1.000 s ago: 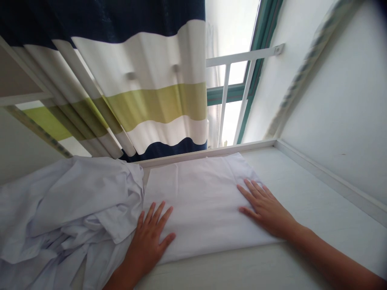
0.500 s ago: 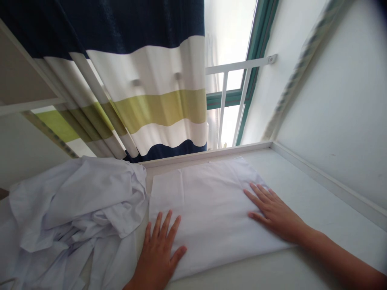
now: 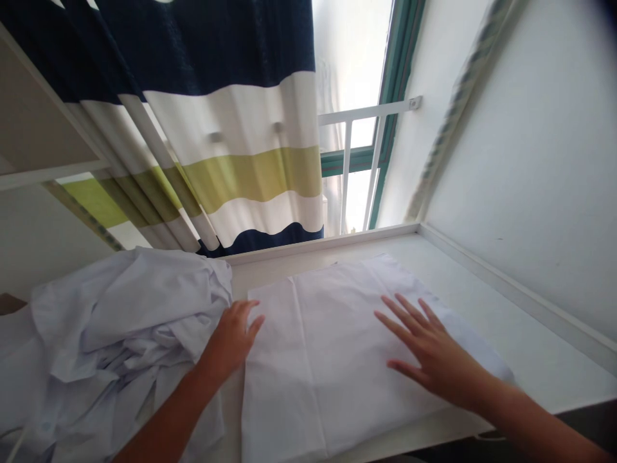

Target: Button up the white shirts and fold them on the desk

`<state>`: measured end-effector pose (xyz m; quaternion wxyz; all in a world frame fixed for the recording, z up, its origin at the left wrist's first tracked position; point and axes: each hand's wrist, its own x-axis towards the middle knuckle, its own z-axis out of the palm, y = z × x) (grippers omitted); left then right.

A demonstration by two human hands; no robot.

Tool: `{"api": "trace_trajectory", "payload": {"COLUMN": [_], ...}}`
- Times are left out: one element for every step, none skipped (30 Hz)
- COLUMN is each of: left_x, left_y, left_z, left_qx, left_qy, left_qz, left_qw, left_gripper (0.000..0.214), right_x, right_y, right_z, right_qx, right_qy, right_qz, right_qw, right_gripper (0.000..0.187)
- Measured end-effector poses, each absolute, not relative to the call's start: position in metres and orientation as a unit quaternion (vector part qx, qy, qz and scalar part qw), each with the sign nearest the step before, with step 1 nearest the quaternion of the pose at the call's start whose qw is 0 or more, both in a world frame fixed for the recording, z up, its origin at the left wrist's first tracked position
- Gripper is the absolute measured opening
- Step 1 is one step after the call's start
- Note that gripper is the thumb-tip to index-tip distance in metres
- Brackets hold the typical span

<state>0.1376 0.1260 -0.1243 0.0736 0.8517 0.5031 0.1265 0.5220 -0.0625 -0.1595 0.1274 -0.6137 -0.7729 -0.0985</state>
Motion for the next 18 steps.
{"api": "trace_trajectory", "payload": {"left_x": [0.140,0.142,0.143,0.145,0.146,0.148,0.149,0.150,0.150,0.150,0.149,0.148,0.147,0.146,0.145,0.144,0.143,0.141], "left_y": [0.149,0.169,0.187,0.202,0.213,0.221,0.226,0.229,0.231,0.232,0.232,0.231,0.230,0.229,0.227,0.225,0.223,0.221], "left_z": [-0.118,-0.114,-0.112,-0.112,-0.113,-0.115,-0.117,-0.119,-0.121,-0.122,-0.123,-0.123,-0.123,-0.122,-0.120,-0.119,-0.117,-0.116], "left_qx": [0.828,0.804,0.778,0.768,0.755,0.744,0.734,0.722,0.711,0.701,0.692,0.684,0.675,0.667,0.660,0.654,0.648,0.642], "left_qy": [0.542,0.575,0.601,0.609,0.618,0.623,0.628,0.632,0.635,0.636,0.636,0.636,0.635,0.632,0.628,0.623,0.618,0.614], "left_qz": [0.115,0.086,0.051,0.033,0.014,-0.004,-0.021,-0.037,-0.050,-0.059,-0.064,-0.065,-0.064,-0.062,-0.059,-0.056,-0.051,-0.046], "left_qw": [0.089,0.121,0.172,0.196,0.219,0.242,0.260,0.280,0.299,0.318,0.335,0.353,0.370,0.389,0.408,0.426,0.443,0.456], "left_gripper": [0.056,0.064,0.071,0.074,0.074,0.073,0.071,0.069,0.067,0.065,0.064,0.064,0.064,0.064,0.065,0.066,0.068,0.069], "right_x": [0.491,0.459,0.426,0.395,0.366,0.341,0.321,0.305,0.294,0.286,0.281,0.279,0.277,0.277,0.277,0.277,0.277,0.277], "right_y": [-0.067,-0.071,-0.075,-0.078,-0.080,-0.080,-0.079,-0.078,-0.075,-0.073,-0.071,-0.070,-0.069,-0.069,-0.070,-0.071,-0.073,-0.074], "right_z": [-0.152,-0.148,-0.148,-0.153,-0.161,-0.171,-0.183,-0.193,-0.202,-0.210,-0.215,-0.219,-0.221,-0.223,-0.224,-0.224,-0.225,-0.225], "right_qx": [-0.583,-0.541,-0.493,-0.436,-0.410,-0.408,-0.415,-0.429,-0.440,-0.450,-0.458,-0.463,-0.467,-0.471,-0.473,-0.474,-0.473,-0.471], "right_qy": [-0.792,-0.818,-0.848,-0.870,-0.869,-0.854,-0.833,-0.820,-0.811,-0.802,-0.794,-0.787,-0.781,-0.776,-0.774,-0.774,-0.774,-0.774], "right_qz": [-0.109,-0.115,-0.114,-0.139,-0.172,-0.201,-0.224,-0.230,-0.230,-0.230,-0.229,-0.229,-0.231,-0.231,-0.230,-0.228,-0.224,-0.222], "right_qw": [0.147,0.158,0.158,0.184,0.218,0.252,0.288,0.301,0.310,0.320,0.327,0.336,0.343,0.349,0.353,0.354,0.356,0.361], "right_gripper": [0.074,0.074,0.073,0.069,0.058,0.050,0.046,0.046,0.045,0.045,0.044,0.042,0.039,0.037,0.035,0.034,0.033,0.032]}}
